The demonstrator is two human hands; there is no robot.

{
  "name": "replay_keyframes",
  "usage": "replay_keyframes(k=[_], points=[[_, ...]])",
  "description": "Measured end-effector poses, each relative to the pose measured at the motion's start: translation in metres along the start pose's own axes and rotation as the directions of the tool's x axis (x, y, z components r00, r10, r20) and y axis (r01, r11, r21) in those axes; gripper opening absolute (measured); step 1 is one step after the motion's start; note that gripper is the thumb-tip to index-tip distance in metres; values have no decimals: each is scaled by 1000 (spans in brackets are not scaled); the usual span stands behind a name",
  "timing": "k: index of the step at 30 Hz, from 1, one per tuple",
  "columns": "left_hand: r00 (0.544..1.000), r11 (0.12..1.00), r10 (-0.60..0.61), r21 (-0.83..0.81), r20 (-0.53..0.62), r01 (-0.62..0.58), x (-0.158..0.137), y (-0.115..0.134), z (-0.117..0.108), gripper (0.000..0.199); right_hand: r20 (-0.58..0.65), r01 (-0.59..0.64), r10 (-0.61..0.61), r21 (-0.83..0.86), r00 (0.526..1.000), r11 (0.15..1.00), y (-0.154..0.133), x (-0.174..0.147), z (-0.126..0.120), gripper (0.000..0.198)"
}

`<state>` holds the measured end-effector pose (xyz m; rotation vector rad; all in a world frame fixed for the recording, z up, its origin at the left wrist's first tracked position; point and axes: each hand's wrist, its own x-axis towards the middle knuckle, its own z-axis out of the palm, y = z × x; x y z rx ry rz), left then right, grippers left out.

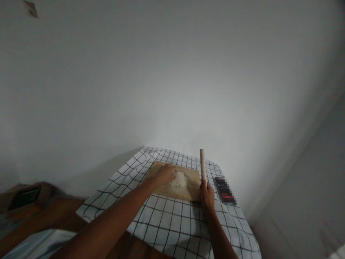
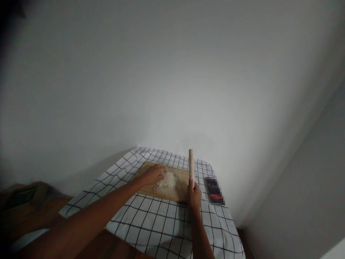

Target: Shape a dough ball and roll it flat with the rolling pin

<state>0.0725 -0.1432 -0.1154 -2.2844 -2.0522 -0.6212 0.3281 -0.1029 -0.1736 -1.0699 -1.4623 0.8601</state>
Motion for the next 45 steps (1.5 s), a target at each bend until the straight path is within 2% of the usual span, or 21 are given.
replay_keyframes(k=[4, 7, 10, 12, 16, 22, 28, 31, 35, 39, 42, 45], points=[[998, 994, 66, -92, -18, -67, 4, 10, 5, 27, 3, -2, 2, -11, 1000, 1000, -3, -1, 0, 64], [996, 974, 64, -221, 68, -48, 5, 17, 10, 24, 27, -11, 12, -21, 1000, 1000, -1, -1, 0, 62], [984, 957, 65, -289, 168, -14, 4, 18, 9, 35, 39, -11, 12, -23, 999, 1000, 0, 0, -1, 61], [980, 952, 81, -307, 184, -21, 2, 18, 7, 42, 27, -9, 10, -31, 1000, 999, -2, -1, -1, 61], [993, 954, 72, -298, 91, -42, -5, 22, 3, 33, 0, 6, -6, -48, 1000, 999, -6, -2, -1, 64], [994, 959, 17, -283, 107, 14, -7, 27, 2, 22, -18, 15, -16, -54, 1000, 998, -7, -3, 0, 64], [1000, 965, 16, -261, 27, -8, -14, 32, 5, 18, -31, 2, -3, -46, 1000, 999, -14, -5, -1, 67], [1000, 975, -11, -224, 1, 11, -19, 35, 3, 23, -24, -5, 4, -41, 1000, 999, -13, -4, -1, 68], [996, 975, -68, -209, 62, 80, -14, 32, -3, 24, -25, -2, 1, -37, 1000, 999, -8, -2, 0, 67], [980, 975, -70, -193, 185, 106, 2, 25, -6, 20, -25, 9, -9, -22, 1000, 1000, -4, 0, 2, 66], [946, 973, -88, -177, 313, 149, 17, 23, -10, 21, -19, -4, 3, -17, 1000, 1000, -3, 0, 2, 65], [886, 985, -100, -79, 453, 151, 32, 26, -17, 20, -15, -14, 14, -11, 1000, 1000, -3, -1, 2, 64]])
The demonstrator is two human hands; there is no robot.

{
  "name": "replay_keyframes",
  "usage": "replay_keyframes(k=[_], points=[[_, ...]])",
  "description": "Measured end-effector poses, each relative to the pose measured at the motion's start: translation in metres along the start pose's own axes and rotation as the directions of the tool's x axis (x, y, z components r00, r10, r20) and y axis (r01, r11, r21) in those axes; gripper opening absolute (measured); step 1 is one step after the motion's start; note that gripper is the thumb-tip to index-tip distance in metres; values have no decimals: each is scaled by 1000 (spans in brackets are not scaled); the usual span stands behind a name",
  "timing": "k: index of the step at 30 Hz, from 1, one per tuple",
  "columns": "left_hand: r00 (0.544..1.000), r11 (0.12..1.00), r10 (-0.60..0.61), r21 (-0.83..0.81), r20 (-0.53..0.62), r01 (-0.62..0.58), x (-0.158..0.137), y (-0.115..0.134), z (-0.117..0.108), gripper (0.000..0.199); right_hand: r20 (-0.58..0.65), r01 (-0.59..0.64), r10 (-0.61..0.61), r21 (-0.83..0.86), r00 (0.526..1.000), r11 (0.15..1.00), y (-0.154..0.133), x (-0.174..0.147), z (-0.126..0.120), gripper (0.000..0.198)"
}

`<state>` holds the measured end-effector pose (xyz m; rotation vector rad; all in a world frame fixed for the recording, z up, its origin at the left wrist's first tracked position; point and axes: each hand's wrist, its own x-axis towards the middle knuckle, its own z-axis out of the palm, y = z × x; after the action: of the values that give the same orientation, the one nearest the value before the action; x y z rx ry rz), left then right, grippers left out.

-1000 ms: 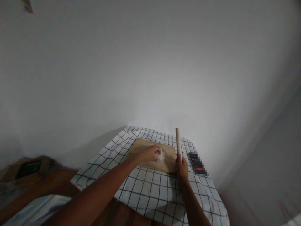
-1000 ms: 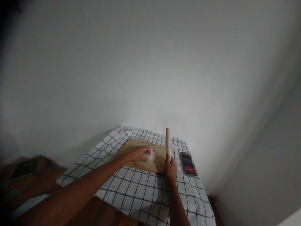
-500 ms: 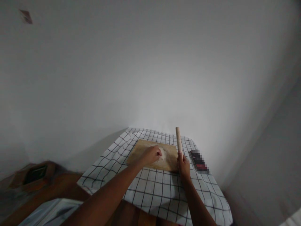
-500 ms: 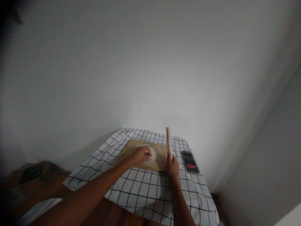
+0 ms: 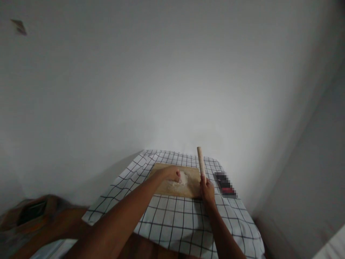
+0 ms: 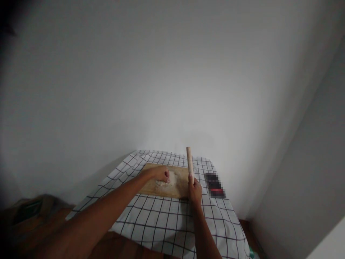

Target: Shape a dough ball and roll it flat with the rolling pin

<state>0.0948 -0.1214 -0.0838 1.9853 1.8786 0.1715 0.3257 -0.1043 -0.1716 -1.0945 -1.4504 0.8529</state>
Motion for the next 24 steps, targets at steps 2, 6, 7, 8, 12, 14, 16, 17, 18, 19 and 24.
replay_keyframes(k=[2, 6, 7, 8, 12, 14, 16, 17, 18, 19, 24], points=[[996, 997, -40, 64, 76, 35, 3, 7, -5, 19, 5, -1, 1, -7, 1000, 1000, 0, -1, 0, 64], [989, 995, -90, 48, 113, 85, 2, 16, -7, 13, 0, 21, -21, -25, 1000, 999, -1, -2, -1, 63], [989, 996, -92, 32, 119, 89, 0, 16, -6, 12, -2, 27, -27, -27, 1000, 999, -1, -2, -1, 62], [987, 996, -89, 5, 133, 89, -1, 15, -7, 13, -4, 29, -29, -28, 1000, 999, -1, -2, -1, 62], [973, 991, -43, -110, 225, 69, -2, 10, -12, 27, 3, 27, -27, -26, 1000, 999, 2, 0, 0, 61], [972, 996, -68, -38, 224, 78, 0, 13, -14, 33, 3, 19, -19, -32, 1000, 999, 3, 1, 1, 61], [972, 991, -125, 81, 197, 111, 2, 21, -13, 33, 2, 16, -16, -41, 1000, 999, 4, 1, 1, 61], [970, 984, -152, 119, 192, 130, 2, 25, -12, 31, 0, 17, -17, -46, 1000, 999, 4, 1, 1, 61], [968, 982, -169, 122, 188, 147, 2, 28, -11, 28, -2, 17, -17, -50, 1000, 999, 4, 1, 0, 61], [967, 982, -174, 109, 186, 155, 1, 31, -10, 25, -4, 16, -16, -50, 1000, 999, 3, 0, 0, 61], [971, 990, -140, -7, 195, 144, -6, 28, -9, 25, 10, 36, -36, -28, 999, 999, 0, -1, -1, 61]])
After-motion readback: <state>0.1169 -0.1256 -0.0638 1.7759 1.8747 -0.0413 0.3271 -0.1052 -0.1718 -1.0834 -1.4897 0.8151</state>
